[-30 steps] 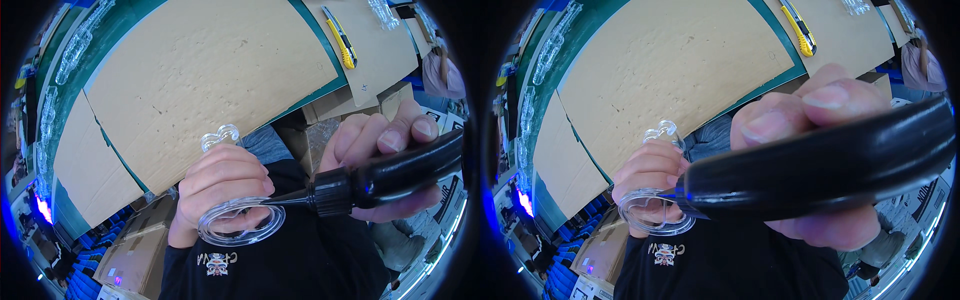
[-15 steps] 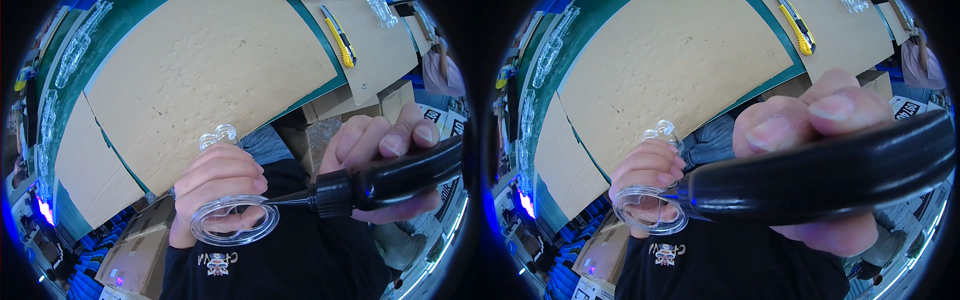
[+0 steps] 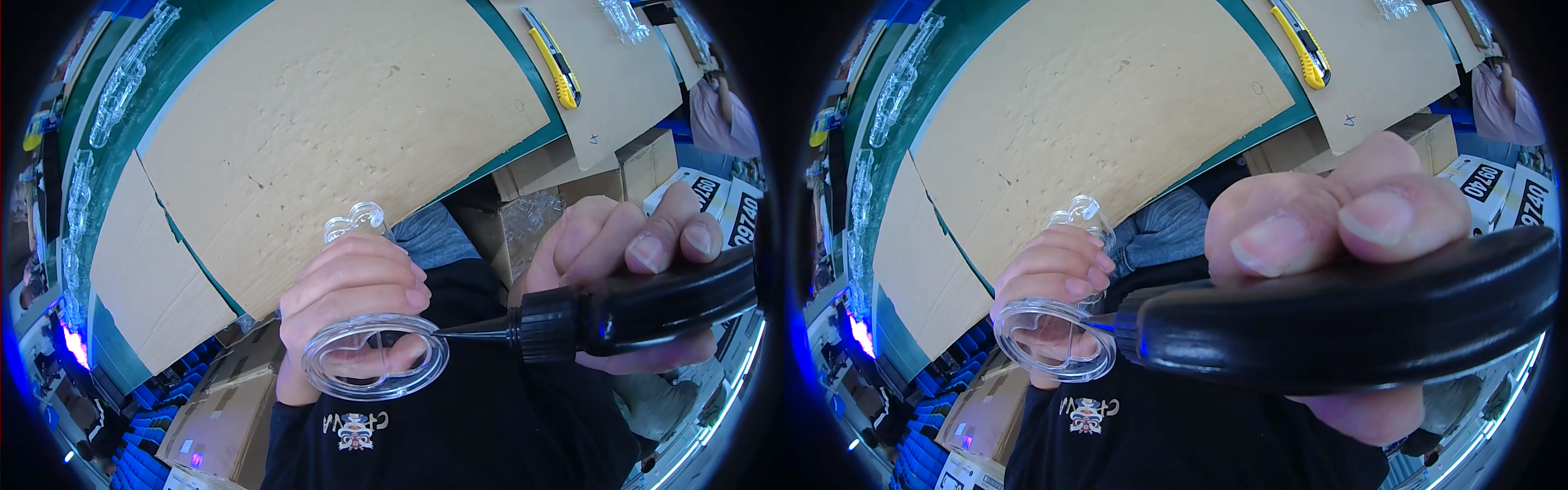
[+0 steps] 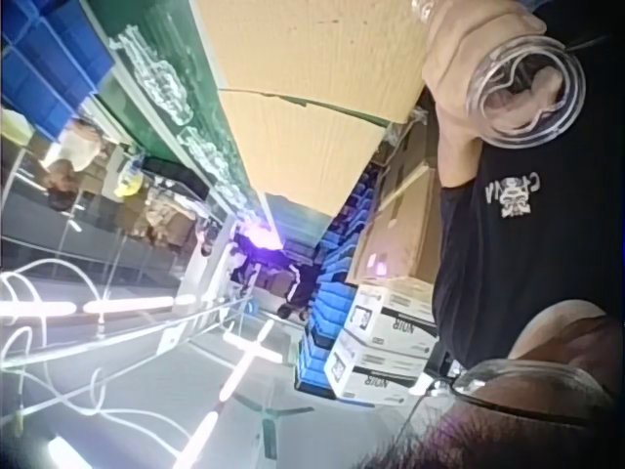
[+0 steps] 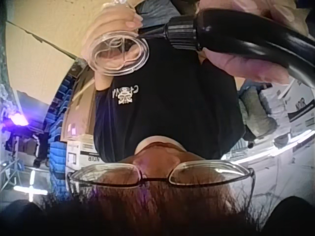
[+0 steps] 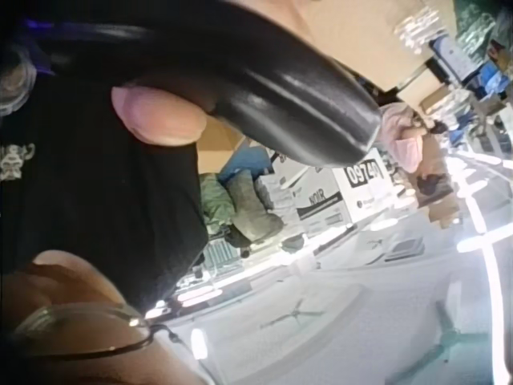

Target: Applying liquid from a squeeze bottle to the rim of a plastic lid and handling plastic toy components.

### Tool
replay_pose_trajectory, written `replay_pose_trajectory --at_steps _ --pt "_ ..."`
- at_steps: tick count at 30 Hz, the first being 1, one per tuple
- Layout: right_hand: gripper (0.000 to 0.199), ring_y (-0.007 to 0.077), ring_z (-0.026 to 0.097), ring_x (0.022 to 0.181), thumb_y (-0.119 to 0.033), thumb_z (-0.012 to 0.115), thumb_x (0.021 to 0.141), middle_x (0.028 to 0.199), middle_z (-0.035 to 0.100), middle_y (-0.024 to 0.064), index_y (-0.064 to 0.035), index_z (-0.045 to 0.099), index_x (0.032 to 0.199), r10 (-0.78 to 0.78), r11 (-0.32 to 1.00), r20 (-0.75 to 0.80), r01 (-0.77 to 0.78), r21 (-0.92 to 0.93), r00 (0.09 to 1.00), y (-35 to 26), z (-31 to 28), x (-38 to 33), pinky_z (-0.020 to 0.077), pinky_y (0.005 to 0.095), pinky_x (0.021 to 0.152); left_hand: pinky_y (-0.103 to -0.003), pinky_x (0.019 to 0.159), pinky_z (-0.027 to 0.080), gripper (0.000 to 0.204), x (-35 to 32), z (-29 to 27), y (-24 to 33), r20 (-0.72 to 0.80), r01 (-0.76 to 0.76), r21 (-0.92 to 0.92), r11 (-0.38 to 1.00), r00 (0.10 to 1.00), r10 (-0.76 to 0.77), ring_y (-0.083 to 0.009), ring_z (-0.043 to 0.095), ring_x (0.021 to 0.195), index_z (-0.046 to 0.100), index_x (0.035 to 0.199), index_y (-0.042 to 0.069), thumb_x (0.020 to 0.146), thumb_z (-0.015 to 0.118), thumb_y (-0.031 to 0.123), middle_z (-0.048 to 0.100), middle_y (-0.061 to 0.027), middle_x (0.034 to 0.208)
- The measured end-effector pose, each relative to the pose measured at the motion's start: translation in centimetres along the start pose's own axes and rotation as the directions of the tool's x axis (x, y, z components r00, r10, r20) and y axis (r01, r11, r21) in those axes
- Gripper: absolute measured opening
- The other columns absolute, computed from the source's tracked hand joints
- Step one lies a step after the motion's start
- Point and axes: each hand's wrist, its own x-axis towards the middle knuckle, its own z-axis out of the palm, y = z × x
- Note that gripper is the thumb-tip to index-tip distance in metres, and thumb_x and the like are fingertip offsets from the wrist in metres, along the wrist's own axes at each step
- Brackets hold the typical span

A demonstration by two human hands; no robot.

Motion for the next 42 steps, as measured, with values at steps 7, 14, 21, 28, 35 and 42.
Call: replay_pose_trajectory --at_steps 7,14,21,28,35,42 --pt "0.053 0.0078 0.032 0.041 -0.039 0.066 0.087 0.104 0.054 0.0093 -0.0031 0.048 0.121 -0.012 1.000 -0.037 0.012 -0.004 0.999 -0.3 0.0 -0.5 0.0214 0.0205 0.032 -0.034 0.072 0.053 0.028 0.0 0.2 -0.1 -0.016 -0.011 -0.022 1.000 1.000 0.010 -0.0234 0.064 0.077 0.069 0.089 0.003 0.067 0.080 0.017 0.068 -0.0091 0.086" --pt "0.053 0.0081 0.032 0.040 -0.039 0.066 0.087 0.105 0.054 0.0091 -0.0030 0.048 0.122 -0.012 1.000 -0.035 0.012 0.000 0.999 -0.4 0.1 -0.6 0.0222 0.0204 0.031 -0.035 0.071 0.053 0.031 -0.1 0.2 -0.3 -0.043 -0.042 -0.029 0.999 0.998 0.041 -0.0240 0.064 0.077 0.068 0.091 0.002 0.067 0.081 0.018 0.067 -0.0105 0.086" --pt "0.052 0.0083 0.032 0.041 -0.038 0.065 0.088 0.103 0.054 0.0088 -0.0029 0.047 0.122 0.062 0.998 0.002 -0.062 0.028 0.998 -1.0 0.4 -0.2 0.0225 0.0199 0.032 -0.035 0.071 0.053 0.033 -0.2 0.1 -0.4 -0.066 -0.036 -0.032 0.999 0.997 0.034 -0.0243 0.064 0.075 0.068 0.091 0.001 0.067 0.081 0.018 0.067 -0.0105 0.084" --pt "0.052 0.0082 0.035 0.041 -0.040 0.063 0.089 0.101 0.055 0.0089 -0.0030 0.047 0.121 -0.037 0.999 -0.040 0.037 -0.006 0.999 0.0 0.2 -0.4 0.0244 0.0207 0.032 -0.035 0.072 0.052 0.035 -0.5 0.1 -0.3 -0.052 0.033 -0.044 0.998 0.998 -0.035 -0.0241 0.063 0.079 0.068 0.092 0.001 0.064 0.082 0.017 0.065 -0.0122 0.094" --pt "0.054 0.0083 0.038 0.041 -0.044 0.059 0.090 0.099 0.055 0.0086 -0.0025 0.047 0.122 -0.021 0.979 -0.293 0.078 0.186 0.956 1.9 0.1 -0.3 0.0276 0.0224 0.035 -0.035 0.076 0.050 0.040 -0.5 0.0 -0.6 -0.032 0.076 -0.044 0.996 0.996 -0.078 -0.0239 0.061 0.086 0.067 0.094 0.002 0.060 0.083 0.015 0.061 -0.0129 0.105" --pt "0.056 0.0087 0.041 0.042 -0.046 0.058 0.090 0.098 0.055 0.0084 -0.0024 0.046 0.123 -0.048 0.994 -0.478 0.088 0.060 0.877 2.7 1.2 0.1 0.0296 0.0234 0.037 -0.036 0.079 0.048 0.038 -0.9 0.0 0.0 -0.004 0.211 0.037 0.977 0.977 -0.211 -0.0245 0.059 0.085 0.067 0.094 0.003 0.061 0.081 0.015 0.061 -0.0111 0.100"
